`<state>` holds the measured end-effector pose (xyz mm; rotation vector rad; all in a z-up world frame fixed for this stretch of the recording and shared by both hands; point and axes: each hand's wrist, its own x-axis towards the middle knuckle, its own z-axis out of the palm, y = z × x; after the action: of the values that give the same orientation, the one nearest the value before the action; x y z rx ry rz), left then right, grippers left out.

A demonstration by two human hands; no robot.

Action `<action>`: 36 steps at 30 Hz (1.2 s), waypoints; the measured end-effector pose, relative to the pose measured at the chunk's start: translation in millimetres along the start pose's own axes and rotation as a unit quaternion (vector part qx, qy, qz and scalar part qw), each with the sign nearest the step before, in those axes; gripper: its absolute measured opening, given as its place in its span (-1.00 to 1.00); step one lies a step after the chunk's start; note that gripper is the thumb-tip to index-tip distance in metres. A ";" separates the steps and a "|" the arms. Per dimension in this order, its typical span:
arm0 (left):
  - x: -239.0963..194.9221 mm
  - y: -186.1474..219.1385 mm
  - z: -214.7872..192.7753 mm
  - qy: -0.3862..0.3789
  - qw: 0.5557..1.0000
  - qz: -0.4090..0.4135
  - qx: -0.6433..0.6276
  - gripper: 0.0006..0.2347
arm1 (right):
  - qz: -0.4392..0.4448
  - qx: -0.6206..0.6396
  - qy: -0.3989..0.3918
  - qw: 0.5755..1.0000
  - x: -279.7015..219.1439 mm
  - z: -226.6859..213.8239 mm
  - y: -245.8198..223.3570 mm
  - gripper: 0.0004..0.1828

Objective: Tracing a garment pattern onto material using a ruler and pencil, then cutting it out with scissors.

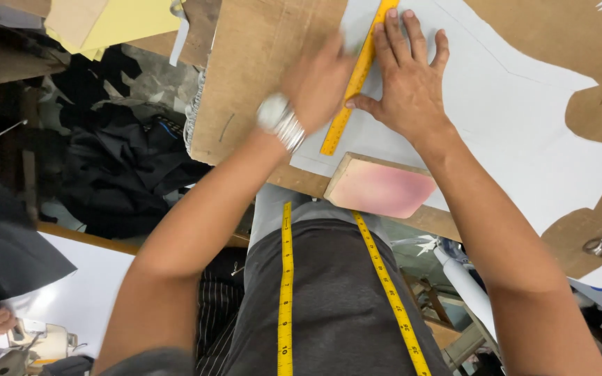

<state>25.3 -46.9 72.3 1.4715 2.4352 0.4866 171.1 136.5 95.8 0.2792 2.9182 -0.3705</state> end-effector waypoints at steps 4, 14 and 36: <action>-81.0 -19.7 -42.6 -0.026 0.992 -0.033 -0.120 -0.61 | 0.004 -0.003 0.002 1.000 -0.5 -2.1 -5.2 0.55; -81.9 13.1 -0.4 0.031 0.973 -0.102 -0.207 -0.62 | -0.071 -0.038 0.012 0.997 12.8 -0.7 -15.0 0.24; 100.9 -40.2 94.1 0.232 0.973 0.008 -0.004 -0.79 | -0.045 -0.078 0.048 0.995 3.9 24.4 6.0 0.20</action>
<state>-17.1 39.6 -34.4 1.5090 2.7598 0.9358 172.4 136.4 70.4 0.1477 3.0407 -0.1438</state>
